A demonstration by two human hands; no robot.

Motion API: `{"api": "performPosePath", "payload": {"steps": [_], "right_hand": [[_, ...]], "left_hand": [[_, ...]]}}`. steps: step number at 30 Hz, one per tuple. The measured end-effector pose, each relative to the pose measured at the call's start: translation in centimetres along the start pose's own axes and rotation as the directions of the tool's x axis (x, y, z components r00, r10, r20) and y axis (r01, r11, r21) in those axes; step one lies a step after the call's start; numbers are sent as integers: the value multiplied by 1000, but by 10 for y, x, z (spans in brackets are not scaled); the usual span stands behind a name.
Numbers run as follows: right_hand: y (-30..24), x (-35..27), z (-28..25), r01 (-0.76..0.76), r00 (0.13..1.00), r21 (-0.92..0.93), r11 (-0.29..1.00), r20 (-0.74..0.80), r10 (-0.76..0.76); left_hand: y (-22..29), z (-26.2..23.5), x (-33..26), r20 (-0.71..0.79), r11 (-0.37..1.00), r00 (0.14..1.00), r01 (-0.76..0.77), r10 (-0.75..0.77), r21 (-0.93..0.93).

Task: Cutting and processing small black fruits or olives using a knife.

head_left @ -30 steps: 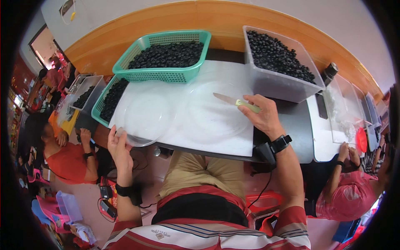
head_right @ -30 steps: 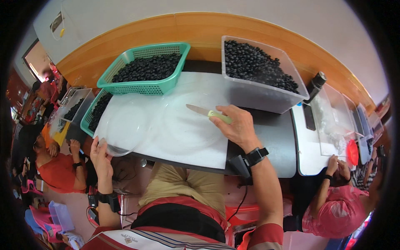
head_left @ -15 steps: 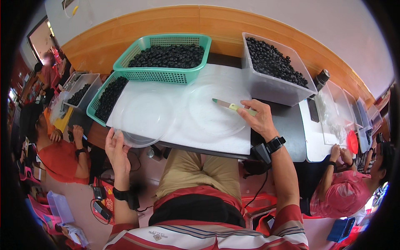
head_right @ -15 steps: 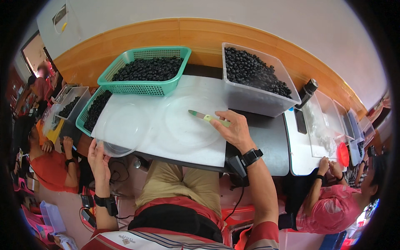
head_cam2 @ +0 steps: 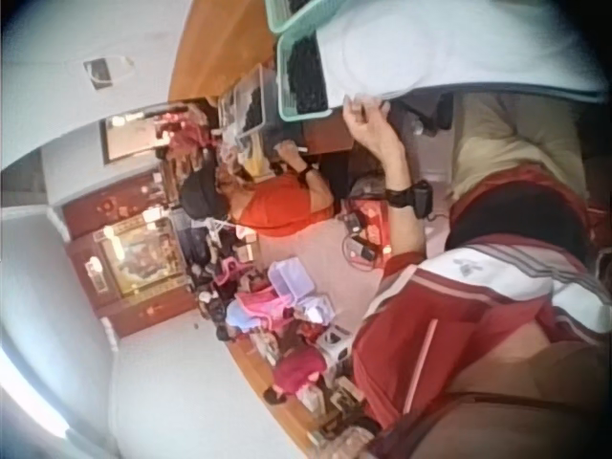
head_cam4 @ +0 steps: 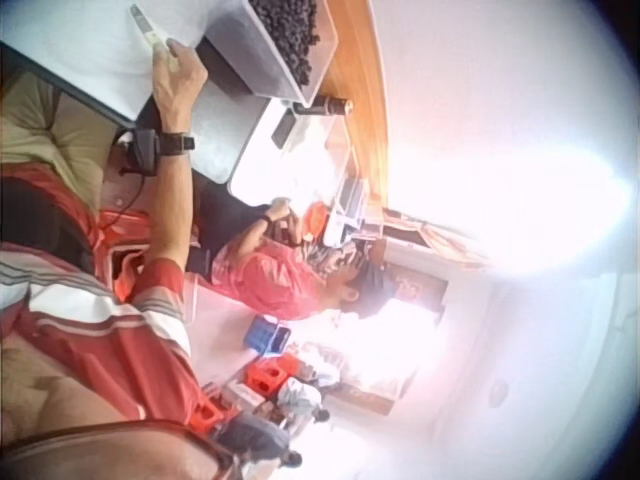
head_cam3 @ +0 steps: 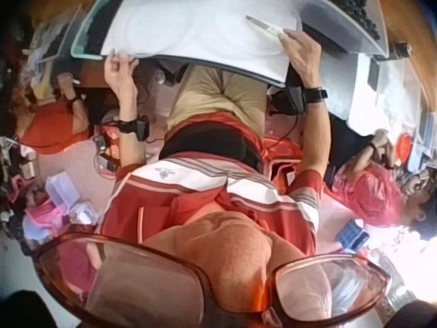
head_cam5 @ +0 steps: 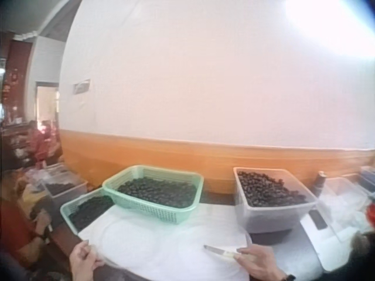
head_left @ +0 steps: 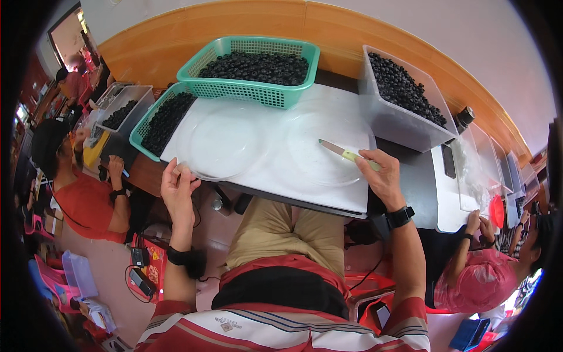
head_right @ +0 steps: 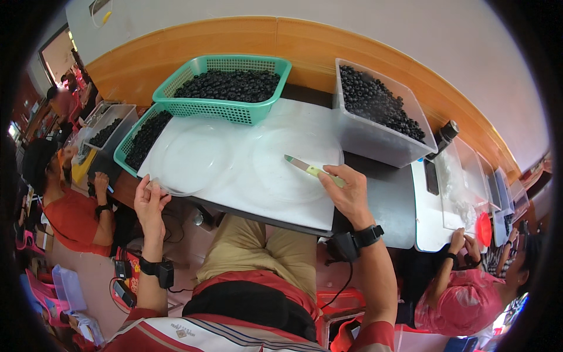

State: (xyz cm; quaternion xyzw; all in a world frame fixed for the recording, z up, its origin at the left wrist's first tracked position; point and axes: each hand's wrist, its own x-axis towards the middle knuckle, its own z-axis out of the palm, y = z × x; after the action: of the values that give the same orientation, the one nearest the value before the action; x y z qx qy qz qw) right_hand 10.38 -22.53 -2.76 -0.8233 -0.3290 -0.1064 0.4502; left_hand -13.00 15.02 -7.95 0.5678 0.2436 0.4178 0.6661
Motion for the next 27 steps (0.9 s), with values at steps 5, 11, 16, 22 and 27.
{"api": "performPosePath", "payload": {"steps": [5,11,16,22,27], "right_hand": [[-5,-8,-2,58,996,41,997,-66,-55],[-2,-16,-9,-21,970,135,991,-237,53],[15,-34,-31,-124,922,160,979,-345,173],[25,-62,-52,-144,914,59,988,-376,156],[23,-74,-54,-151,949,-250,956,-307,70]], "left_hand": [[3,14,-17,-104,969,970,-202,218,145],[-15,20,-57,118,785,858,-507,501,355],[8,70,-75,446,662,748,-653,491,368],[18,107,-74,711,473,556,-810,430,347],[26,126,-74,800,395,504,-841,325,370]]}}
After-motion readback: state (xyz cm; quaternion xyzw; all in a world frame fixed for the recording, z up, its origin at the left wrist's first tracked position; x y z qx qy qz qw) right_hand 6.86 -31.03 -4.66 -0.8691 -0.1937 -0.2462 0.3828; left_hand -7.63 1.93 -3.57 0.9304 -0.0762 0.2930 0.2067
